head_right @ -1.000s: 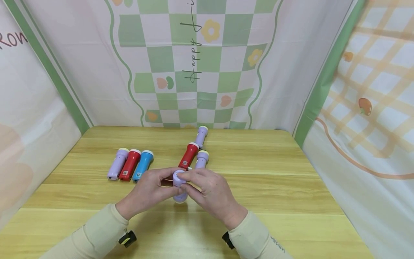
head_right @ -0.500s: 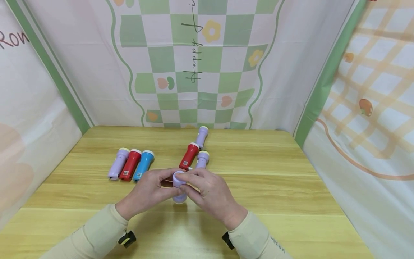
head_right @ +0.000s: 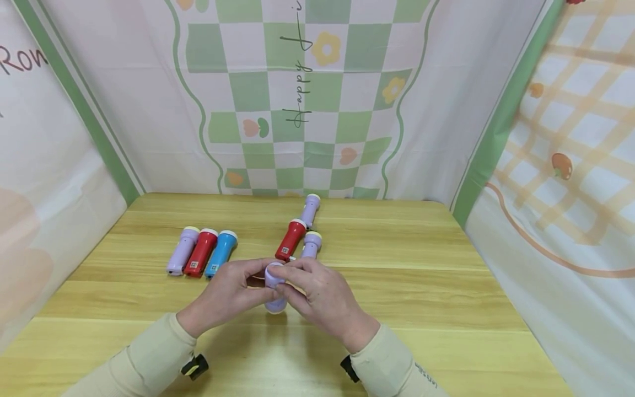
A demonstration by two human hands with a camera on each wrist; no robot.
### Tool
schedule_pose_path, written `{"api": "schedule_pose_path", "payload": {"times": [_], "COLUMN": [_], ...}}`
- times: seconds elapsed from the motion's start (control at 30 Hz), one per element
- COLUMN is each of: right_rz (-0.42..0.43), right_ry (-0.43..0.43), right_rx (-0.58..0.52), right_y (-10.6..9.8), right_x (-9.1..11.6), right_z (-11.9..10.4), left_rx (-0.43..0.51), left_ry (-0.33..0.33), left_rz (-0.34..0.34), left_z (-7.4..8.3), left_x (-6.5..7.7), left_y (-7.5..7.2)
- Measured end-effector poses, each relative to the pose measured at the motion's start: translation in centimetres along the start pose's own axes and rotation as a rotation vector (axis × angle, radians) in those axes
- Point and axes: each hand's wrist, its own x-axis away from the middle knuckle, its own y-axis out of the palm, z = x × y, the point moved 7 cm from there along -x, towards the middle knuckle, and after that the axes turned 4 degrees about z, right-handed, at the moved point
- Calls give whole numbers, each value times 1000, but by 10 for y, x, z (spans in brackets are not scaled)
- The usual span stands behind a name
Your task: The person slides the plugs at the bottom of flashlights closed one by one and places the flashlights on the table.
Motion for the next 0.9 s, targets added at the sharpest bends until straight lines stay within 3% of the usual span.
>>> {"api": "schedule_pose_path", "payload": {"times": [0.2, 0.47, 0.77, 0.9], "right_rz": [-28, -28, -27, -28], "right_ry": [28, 4, -23, -22], "right_rx": [12, 37, 61, 64], "right_y": [1, 2, 2, 2], "right_x": [2, 3, 2, 2], "right_z": [1, -1, -2, -2], "left_rx": [9, -17, -194, -182], "left_ry": [4, 4, 19, -16], "left_rz": [-6, -13, 20, 2], "left_z": [1, 1, 5, 6], "left_x": [-1, -2, -2, -2], "left_y": [0, 0, -6, -6]}}
